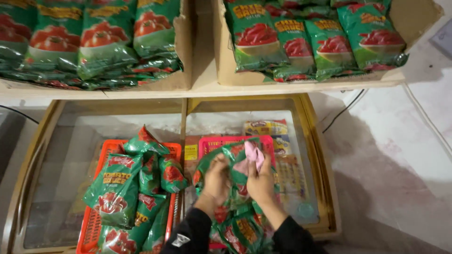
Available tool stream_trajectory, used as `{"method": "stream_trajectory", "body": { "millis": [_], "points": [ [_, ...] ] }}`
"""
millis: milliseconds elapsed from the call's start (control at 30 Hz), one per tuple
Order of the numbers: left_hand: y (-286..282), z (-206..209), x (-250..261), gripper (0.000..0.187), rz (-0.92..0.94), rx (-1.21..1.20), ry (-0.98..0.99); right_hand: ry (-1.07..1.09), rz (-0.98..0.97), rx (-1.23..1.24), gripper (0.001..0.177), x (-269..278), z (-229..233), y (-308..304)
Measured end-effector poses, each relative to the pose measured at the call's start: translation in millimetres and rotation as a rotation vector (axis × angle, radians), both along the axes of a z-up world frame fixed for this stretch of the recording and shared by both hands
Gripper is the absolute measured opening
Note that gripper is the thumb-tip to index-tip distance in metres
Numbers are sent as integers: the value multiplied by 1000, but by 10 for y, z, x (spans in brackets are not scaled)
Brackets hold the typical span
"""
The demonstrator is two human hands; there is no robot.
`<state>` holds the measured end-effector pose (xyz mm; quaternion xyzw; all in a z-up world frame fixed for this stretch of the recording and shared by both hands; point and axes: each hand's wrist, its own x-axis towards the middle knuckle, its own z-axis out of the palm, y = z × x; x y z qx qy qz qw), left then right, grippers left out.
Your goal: Wiping sauce packets and placing them into a display box on a shelf.
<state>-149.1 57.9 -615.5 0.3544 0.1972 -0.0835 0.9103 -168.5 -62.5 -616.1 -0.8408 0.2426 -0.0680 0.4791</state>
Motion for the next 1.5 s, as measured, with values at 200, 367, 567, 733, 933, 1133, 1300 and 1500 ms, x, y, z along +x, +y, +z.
{"method": "stream_trajectory", "body": {
  "millis": [200, 367, 567, 733, 933, 1133, 1300, 1500],
  "points": [
    [179, -90, 261, 59, -113, 162, 100, -353, 144, -18, 43, 34, 426, 318],
    [136, -325, 353, 91, -89, 560, 187, -347, 175, 39, 34, -1, 179, 359],
    [151, -485, 227, 40, -101, 1059, -250, -900, 334, -501, 27, 313, 89, 257],
    [126, -125, 236, 64, 40, 269, 118, -840, 91, -323, 46, 602, -118, 130],
    [30, 317, 209, 62, 167, -99, 215, -810, -79, -371, 26, 609, 0, 179],
    [-16, -303, 604, 65, 411, -78, 402, -1010, 353, -548, 26, 427, 305, 318],
    [-32, -630, 509, 57, 635, -372, 397, -710, 389, -729, 33, 516, -472, -43],
    [208, -500, 380, 71, 134, -213, 267, -141, 193, -630, 41, 696, -1175, -365]
  ]
}}
